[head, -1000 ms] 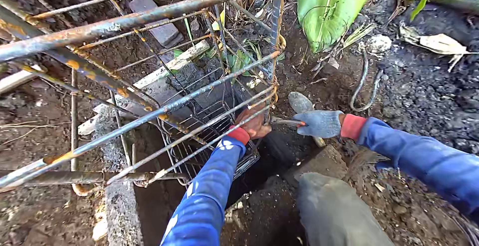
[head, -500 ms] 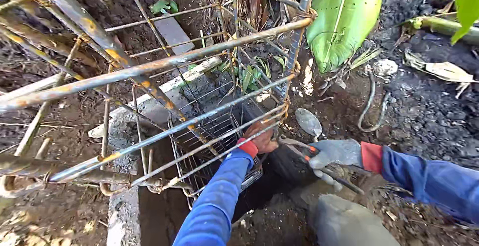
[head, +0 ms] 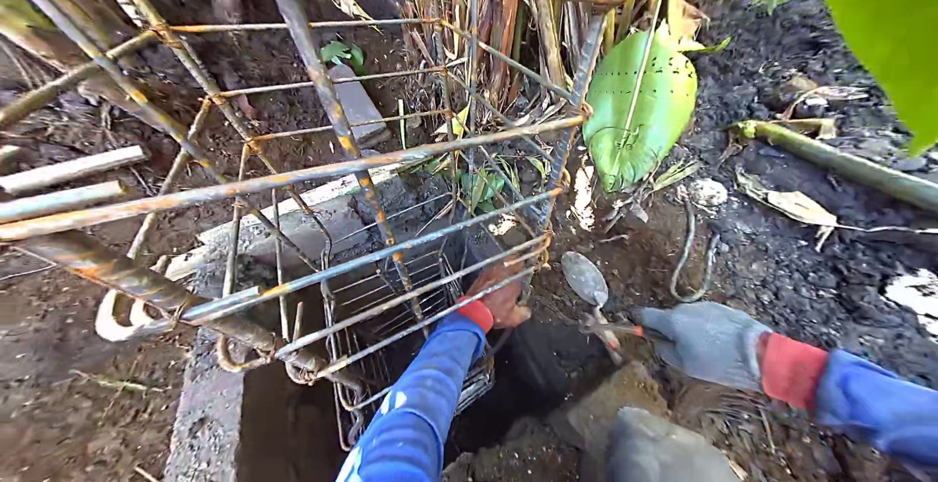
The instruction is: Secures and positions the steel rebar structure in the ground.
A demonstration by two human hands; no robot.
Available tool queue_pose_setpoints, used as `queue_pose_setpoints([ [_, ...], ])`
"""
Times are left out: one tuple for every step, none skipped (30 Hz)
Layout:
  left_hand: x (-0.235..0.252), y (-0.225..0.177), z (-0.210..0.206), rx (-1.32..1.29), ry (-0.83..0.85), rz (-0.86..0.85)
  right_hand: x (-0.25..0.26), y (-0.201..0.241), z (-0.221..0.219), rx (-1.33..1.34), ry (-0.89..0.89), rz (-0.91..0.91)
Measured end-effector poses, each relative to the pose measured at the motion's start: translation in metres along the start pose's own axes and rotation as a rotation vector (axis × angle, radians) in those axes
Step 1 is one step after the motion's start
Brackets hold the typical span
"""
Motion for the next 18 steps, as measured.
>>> queue_pose_setpoints([
  [-0.001, -0.001, 0.0, 0.001, 0.012, 0.005, -0.008, -0.008, -0.002, 0.016, 0.01, -0.007],
  [-0.001, -0.001, 0.0, 0.004, 0.026, 0.01, -0.018, -0.016, -0.006, 0.037, 0.036, -0.011],
  [-0.001, -0.001, -0.001, 0.008, 0.036, 0.017, -0.028, -0.024, -0.012, 0.065, 0.072, -0.008],
  [-0.002, 0.0, -0.002, 0.018, 0.03, 0.018, -0.037, -0.032, -0.019, 0.105, 0.091, 0.002],
  [-0.001, 0.001, -0.003, 0.03, 0.018, 0.011, -0.047, -0.037, -0.029, 0.149, 0.082, 0.021],
  [0.0, 0.001, -0.003, 0.041, 0.002, -0.001, -0.055, -0.041, -0.04, 0.196, 0.036, 0.056],
  [0.001, 0.001, -0.003, 0.047, -0.01, -0.011, -0.06, -0.043, -0.051, 0.267, -0.042, 0.115],
  [0.001, 0.001, -0.002, 0.045, -0.025, -0.014, -0.065, -0.041, -0.063, 0.363, -0.126, 0.201],
  [0.0, 0.001, -0.002, 0.034, -0.046, -0.013, -0.067, -0.036, -0.077, 0.455, -0.198, 0.282],
  [-0.002, 0.001, -0.001, 0.018, -0.062, -0.009, -0.066, -0.029, -0.091, 0.558, -0.244, 0.342],
  [-0.002, 0.002, 0.001, -0.001, -0.076, -0.001, -0.062, -0.021, -0.104, 0.684, -0.279, 0.381],
  [-0.001, 0.001, 0.002, -0.02, -0.09, 0.005, -0.056, -0.013, -0.117, 0.831, -0.311, 0.41],
  [0.0, 0.0, 0.003, -0.023, -0.098, 0.011, -0.047, -0.005, -0.128, 0.957, -0.36, 0.427],
  [0.0, 0.001, 0.003, -0.015, -0.102, 0.008, -0.036, 0.002, -0.136, 1.032, -0.423, 0.428],
  [-0.001, 0.003, 0.002, -0.001, -0.103, 0.002, -0.026, 0.008, -0.14, 1.063, -0.483, 0.409],
  [-0.002, 0.003, 0.0, 0.009, -0.098, -0.005, -0.018, 0.011, -0.14, 1.068, -0.534, 0.37],
  [-0.002, 0.002, -0.001, 0.019, -0.097, -0.008, -0.012, 0.009, -0.138, 1.071, -0.565, 0.317],
  [0.0, 0.001, -0.002, 0.033, -0.096, -0.006, -0.007, 0.003, -0.135, 1.066, -0.58, 0.259],
])
Point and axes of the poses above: each hand's wrist, its own x-axis towards the middle knuckle, its own z-axis out of the back of the hand, y = z × x, the point moved 9 cm from there along x, towards the middle knuckle, and after that the axes turned 8 degrees about -z, right-handed, at the moved point
